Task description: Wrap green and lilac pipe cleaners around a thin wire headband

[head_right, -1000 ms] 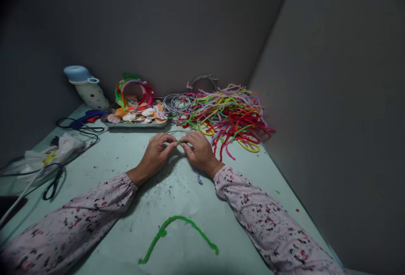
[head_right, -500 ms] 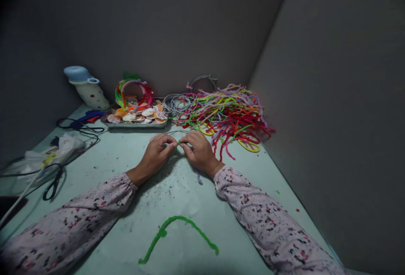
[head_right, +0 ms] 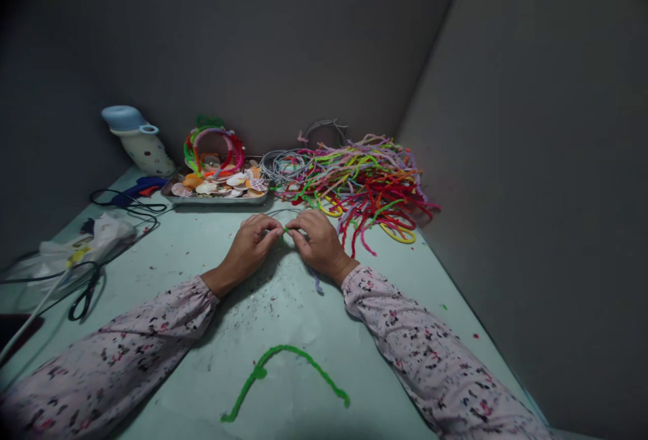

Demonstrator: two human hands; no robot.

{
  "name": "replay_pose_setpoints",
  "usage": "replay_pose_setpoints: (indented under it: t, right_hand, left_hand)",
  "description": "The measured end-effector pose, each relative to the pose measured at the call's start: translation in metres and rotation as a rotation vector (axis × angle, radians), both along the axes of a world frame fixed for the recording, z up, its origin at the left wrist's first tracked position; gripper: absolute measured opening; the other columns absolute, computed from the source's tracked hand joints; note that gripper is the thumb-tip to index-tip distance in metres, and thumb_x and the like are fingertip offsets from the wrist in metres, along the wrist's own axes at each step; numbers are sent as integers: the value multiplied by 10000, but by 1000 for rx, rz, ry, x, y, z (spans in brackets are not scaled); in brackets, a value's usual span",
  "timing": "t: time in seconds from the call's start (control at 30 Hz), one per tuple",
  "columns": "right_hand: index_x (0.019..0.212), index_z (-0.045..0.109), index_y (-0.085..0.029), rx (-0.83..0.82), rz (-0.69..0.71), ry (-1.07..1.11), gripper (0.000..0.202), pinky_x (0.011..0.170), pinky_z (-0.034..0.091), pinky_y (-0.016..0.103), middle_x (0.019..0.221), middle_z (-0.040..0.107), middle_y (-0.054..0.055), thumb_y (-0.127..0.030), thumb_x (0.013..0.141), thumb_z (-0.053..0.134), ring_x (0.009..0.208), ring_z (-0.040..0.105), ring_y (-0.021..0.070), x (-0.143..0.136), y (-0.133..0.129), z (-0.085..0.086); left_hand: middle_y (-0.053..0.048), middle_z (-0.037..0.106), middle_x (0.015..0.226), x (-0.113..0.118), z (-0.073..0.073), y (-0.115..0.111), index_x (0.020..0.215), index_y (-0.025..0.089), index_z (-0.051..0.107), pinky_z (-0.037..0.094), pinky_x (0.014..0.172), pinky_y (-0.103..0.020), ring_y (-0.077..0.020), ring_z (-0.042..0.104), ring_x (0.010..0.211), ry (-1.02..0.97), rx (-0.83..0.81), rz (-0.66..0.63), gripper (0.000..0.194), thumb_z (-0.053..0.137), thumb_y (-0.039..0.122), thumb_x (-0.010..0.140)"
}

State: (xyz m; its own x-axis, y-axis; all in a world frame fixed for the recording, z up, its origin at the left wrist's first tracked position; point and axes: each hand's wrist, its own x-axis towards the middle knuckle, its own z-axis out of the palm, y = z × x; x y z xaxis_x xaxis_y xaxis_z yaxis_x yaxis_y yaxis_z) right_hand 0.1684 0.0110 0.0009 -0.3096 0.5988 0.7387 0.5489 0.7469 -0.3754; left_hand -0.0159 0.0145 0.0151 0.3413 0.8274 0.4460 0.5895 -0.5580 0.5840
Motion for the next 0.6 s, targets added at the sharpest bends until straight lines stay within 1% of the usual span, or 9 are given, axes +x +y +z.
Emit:
replay_pose_setpoints:
  t: [0.3, 0.6]
  right_hand:
    - [945, 637, -206, 12, -6, 7, 82, 849, 477, 409, 899, 658, 71, -208, 900, 568, 914, 574, 219, 0, 0, 0]
    - [947, 640, -206, 4, 10, -7, 94, 855, 474, 410, 901, 658, 75, -204, 895, 562, 917, 575, 224, 0, -1, 0]
  left_hand:
    - [-16, 667, 870, -1, 1, 0, 842, 205, 642, 394, 881, -353, -190, 577, 889, -18, -39, -6, 165, 532, 309, 907]
    - [-23, 659, 853, 0, 2, 0, 817, 194, 637, 394, 878, -357, -190, 575, 877, 2, -42, -13, 187, 506, 286, 913]
